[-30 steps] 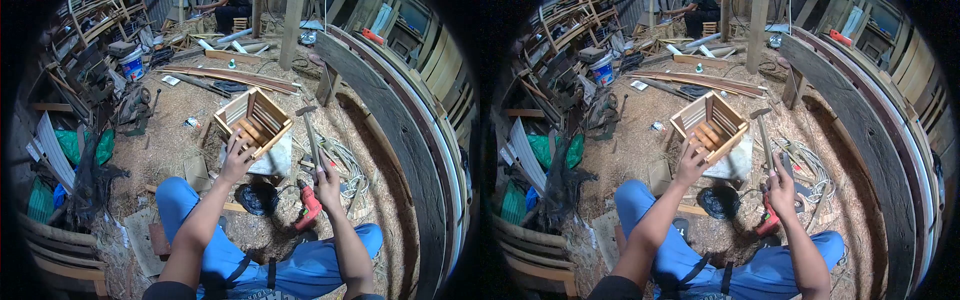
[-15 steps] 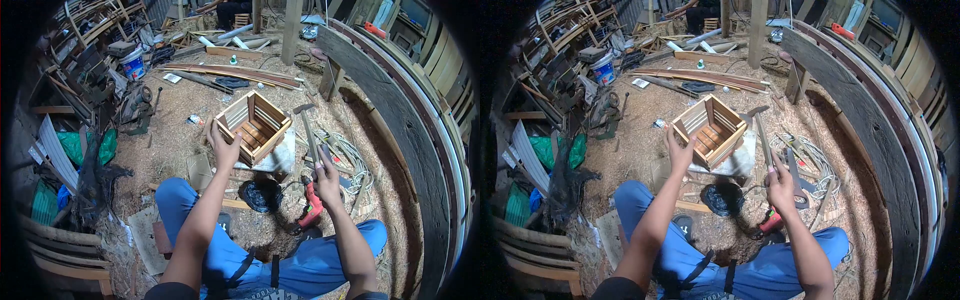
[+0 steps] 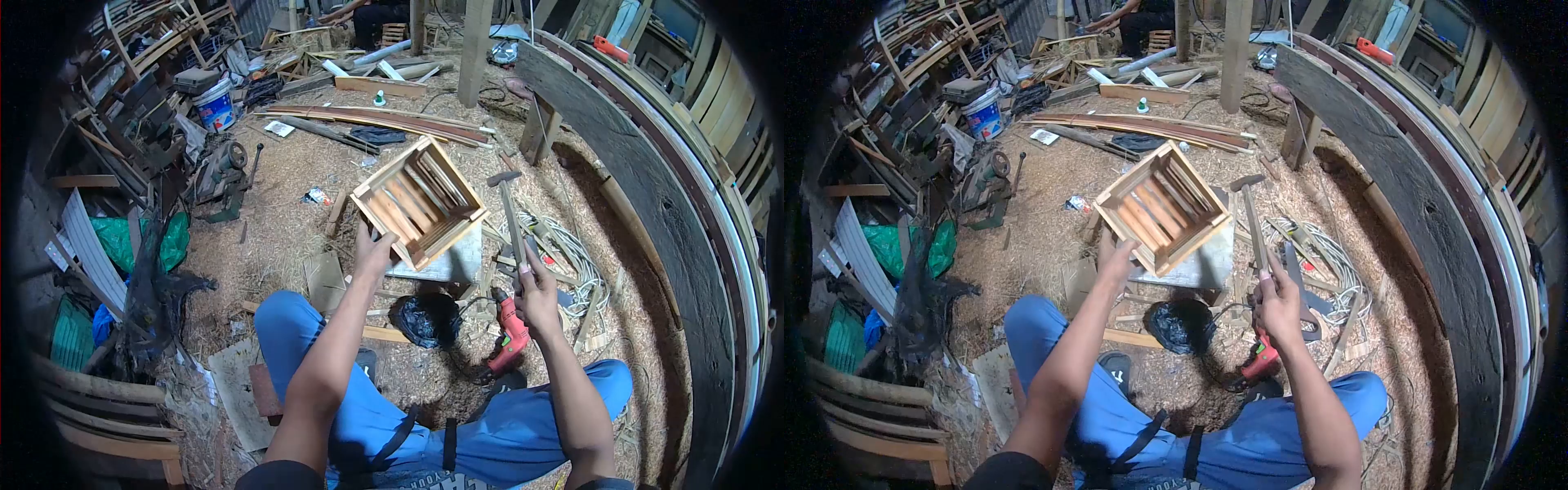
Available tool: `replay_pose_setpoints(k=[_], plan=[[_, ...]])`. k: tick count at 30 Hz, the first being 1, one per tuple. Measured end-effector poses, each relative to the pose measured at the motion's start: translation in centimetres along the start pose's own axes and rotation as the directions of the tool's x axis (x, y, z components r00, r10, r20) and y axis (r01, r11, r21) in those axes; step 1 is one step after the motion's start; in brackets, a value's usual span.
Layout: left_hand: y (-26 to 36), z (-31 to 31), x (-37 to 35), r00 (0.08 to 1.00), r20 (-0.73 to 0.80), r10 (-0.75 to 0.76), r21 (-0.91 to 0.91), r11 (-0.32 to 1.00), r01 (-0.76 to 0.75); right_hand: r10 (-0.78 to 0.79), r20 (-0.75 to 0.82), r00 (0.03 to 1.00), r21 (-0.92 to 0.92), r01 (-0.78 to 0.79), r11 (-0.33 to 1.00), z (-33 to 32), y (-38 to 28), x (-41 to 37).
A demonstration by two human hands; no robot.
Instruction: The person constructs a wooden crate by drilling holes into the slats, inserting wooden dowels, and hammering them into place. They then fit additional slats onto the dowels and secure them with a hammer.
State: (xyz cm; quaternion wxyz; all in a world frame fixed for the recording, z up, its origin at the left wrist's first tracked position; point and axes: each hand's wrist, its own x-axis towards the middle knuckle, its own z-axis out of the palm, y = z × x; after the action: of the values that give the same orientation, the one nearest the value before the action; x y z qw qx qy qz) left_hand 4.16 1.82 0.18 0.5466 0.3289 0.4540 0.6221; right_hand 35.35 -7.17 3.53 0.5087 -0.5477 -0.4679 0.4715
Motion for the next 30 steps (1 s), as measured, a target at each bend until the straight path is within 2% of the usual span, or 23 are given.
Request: replay_pose_setpoints(k=[1,3,4,5,7,8,9,11,12,15,16,17,19,20,21,22,25,26,28,29,30], plan=[[-0.3,0.1,-0.1,1.0,0.004,-0.003,0.006,1.0,0.003,0.003,-0.005,1.0,0.005,-0.003,1.0,0.2,-0.6,-0.2],[-0.9,0.1,-0.5,0.967,0.03,0.253,0.253,0.934,-0.252,0.105,-0.005,0.995,0.038,-0.104,0.994,0.5,-2.4,-0.9],[-2.6,-0.8,0.2,0.955,0.057,0.291,0.347,0.891,-0.292,0.128,-0.017,0.992,0.045,-0.127,0.991,0.7,-2.9,-1.2],[-4.2,-1.8,0.8,0.956,0.065,0.286,0.351,0.89,-0.29,0.132,-0.024,0.991,0.052,-0.131,0.99,0.6,-2.5,-1.1],[-5.8,-2.7,1.1,0.937,0.173,0.302,0.507,0.789,-0.348,0.064,-0.023,0.998,-0.052,-0.065,0.997,0.4,-1.5,-0.8],[-6.8,-2.6,1.2,0.883,0.174,0.436,0.488,0.741,-0.462,0.072,-0.027,0.997,-0.07,-0.073,0.995,0.4,-1.4,-0.9],[-6.5,-2.4,0.9,0.885,0.185,0.428,0.49,0.74,-0.46,0.078,-0.037,0.996,-0.064,-0.081,0.995,0.5,-1.3,-1.1],[-5.7,-2.3,0.1,0.984,0.052,0.172,0.314,0.932,-0.18,-0.056,-0.062,0.997,-0.191,0.043,0.981,0.5,-0.9,-1.6],[-5.5,-1.9,0.2,0.974,0.021,0.226,0.253,0.941,-0.224,-0.05,-0.07,0.996,-0.188,0.036,0.982,0.5,-0.6,-2.1],[-4.2,-1.2,0.1,0.978,0.031,0.204,0.255,0.945,-0.205,-0.172,-0.14,0.975,-0.368,0.11,0.923,1.2,1.2,-5.5],[-6.5,-2.7,1.9,0.909,0.086,0.409,0.428,0.808,-0.404,-0.147,-0.152,0.977,-0.299,0.096,0.949,2.0,1.4,-7.4],[-5.5,-2.0,1.4,0.911,0.093,0.403,0.432,0.808,-0.402,0.063,-0.123,0.99,-0.193,-0.087,0.977,2.8,-1.3,-9.5],[-2.3,0.1,-0.5,0.997,0.017,0.081,0.329,0.941,-0.082,-0.172,-0.076,0.982,-0.405,0.127,0.905,3.0,3.5,-12.2],[-2.8,-0.2,-0.1,0.997,0.019,0.079,0.331,0.94,-0.081,-0.113,-0.012,0.994,-0.385,0.1,0.918,3.1,3.2,-13.3],[-3.1,-0.4,0.3,0.989,0.051,0.14,0.36,0.921,-0.149,-0.057,0.055,0.997,-0.366,0.073,0.928,3.3,2.9,-14.1],[-3.5,-0.6,0.8,0.976,0.083,0.2,0.385,0.897,-0.216,-0.089,0.063,0.994,-0.413,0.108,0.904,3.7,3.7,-14.3],[-3.6,-0.5,1.3,0.954,0.089,0.285,0.407,0.864,-0.296,-0.003,0.15,0.989,-0.403,0.064,0.913,4.4,2.0,-12.9],[-3.5,-0.6,1.4,0.955,0.09,0.284,0.409,0.864,-0.295,-0.078,0.169,0.982,-0.447,0.147,0.882,4.8,1.6,-12.0],[-3.0,-0.8,1.8,0.912,0.187,0.364,0.321,0.855,-0.407,-0.115,0.184,0.976,-0.42,0.184,0.889,5.1,2.3,-9.9],[-2.8,-0.7,1.8,0.91,0.196,0.365,0.322,0.853,-0.411,-0.154,0.199,0.968,-0.394,0.223,0.892,5.3,2.7,-8.7],[-2.5,-0.5,1.7,0.88,0.206,0.428,0.374,0.796,-0.475,-0.22,0.206,0.953,-0.423,0.29,0.859,5.5,2.6,-7.5]])
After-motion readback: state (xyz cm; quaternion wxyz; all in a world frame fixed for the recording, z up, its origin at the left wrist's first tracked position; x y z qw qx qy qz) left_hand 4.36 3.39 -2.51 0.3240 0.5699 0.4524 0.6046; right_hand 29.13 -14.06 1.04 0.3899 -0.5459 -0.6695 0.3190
